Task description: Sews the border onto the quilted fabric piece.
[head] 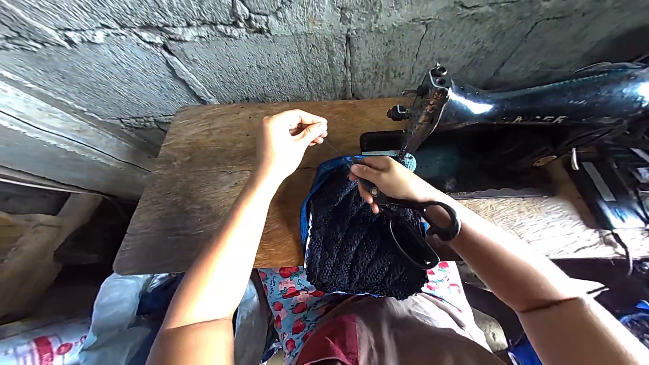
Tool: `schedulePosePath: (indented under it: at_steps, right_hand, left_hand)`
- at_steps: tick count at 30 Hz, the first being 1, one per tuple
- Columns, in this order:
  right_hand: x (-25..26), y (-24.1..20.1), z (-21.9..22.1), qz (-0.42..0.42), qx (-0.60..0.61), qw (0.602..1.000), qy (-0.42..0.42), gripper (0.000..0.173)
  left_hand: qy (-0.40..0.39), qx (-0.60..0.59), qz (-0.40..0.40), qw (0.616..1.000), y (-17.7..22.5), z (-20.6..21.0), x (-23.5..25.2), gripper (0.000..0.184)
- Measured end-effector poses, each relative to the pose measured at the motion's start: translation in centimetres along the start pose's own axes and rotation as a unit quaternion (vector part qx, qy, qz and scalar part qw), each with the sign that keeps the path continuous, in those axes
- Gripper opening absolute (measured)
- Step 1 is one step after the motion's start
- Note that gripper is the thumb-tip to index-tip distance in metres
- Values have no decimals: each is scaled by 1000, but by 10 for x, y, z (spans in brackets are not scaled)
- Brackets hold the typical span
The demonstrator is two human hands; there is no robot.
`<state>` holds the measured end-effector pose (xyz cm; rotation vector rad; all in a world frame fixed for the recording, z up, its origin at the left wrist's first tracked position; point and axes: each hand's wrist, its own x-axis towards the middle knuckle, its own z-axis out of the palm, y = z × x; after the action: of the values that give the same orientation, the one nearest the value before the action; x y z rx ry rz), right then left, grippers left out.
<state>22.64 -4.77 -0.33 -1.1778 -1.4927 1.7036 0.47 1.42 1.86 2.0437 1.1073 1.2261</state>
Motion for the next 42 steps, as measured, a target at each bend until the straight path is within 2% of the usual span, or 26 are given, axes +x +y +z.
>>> schedulePosePath:
  at_steps: [5, 8, 10, 11, 13, 16, 18, 21, 23, 26, 28, 30, 35, 39, 42]
  right_hand:
    - [16, -10, -1, 28, -9, 999, -17, 31]
    - [20, -11, -3, 49, 0, 999, -5, 34]
    - [16, -9, -5, 46, -3, 999, -15, 36]
    - [8, -8, -8, 40, -12, 999, -19, 38]
    - [-18, -5, -19, 29, -47, 998, -19, 39]
    - [-56, -4, -44, 51, -73, 996, 0, 37]
    - [-72, 1, -58, 55, -60, 997, 17, 35]
    - [-85, 3, -57, 50, -54, 997, 27, 34]
    - [-87, 0, -47, 38, -67, 997, 19, 34]
    - [-85, -5, -36, 14, -85, 996, 5, 32]
    - [-83, -8, -32, 9, -84, 996, -6, 31]
    - [-82, -10, -31, 18, -70, 997, -10, 27]
    - [-87, -5, -37, 52, 0, 998, -18, 25]
    - [-78, -2, -42, 49, 46, 996, -55, 33]
    - [-68, -3, -41, 47, 55, 995, -64, 35]
  left_hand:
    - [-22, 24, 20, 999, 65, 9, -12, 14]
    - [-23, 21, 39, 999, 76, 13, -15, 14]
    - [-15, 20, 14, 1000, 78, 14, -14, 13]
    - [-6, 23, 6, 1000, 65, 10, -9, 12]
    - [29, 50, 11, 998, 10, -14, 8, 16]
    - [111, 104, -88, 984, -54, -65, 21, 27]
    - [118, 121, -118, 978, -69, -73, 16, 27]
    - [32, 105, -85, 990, -35, -32, -4, 23]
    - [-55, 73, -15, 996, -7, 1, -19, 21]
    - [-172, 14, 62, 983, 24, 45, -28, 35]
    - [-199, 14, 77, 977, 30, 66, -25, 31]
    - [-195, 19, 90, 976, 29, 76, -21, 12]
    - [-117, -62, -10, 991, 21, 77, -22, 9]
    - [-52, -42, 73, 995, 22, 80, -29, 10]
    - [-39, -42, 105, 993, 25, 81, -28, 11]
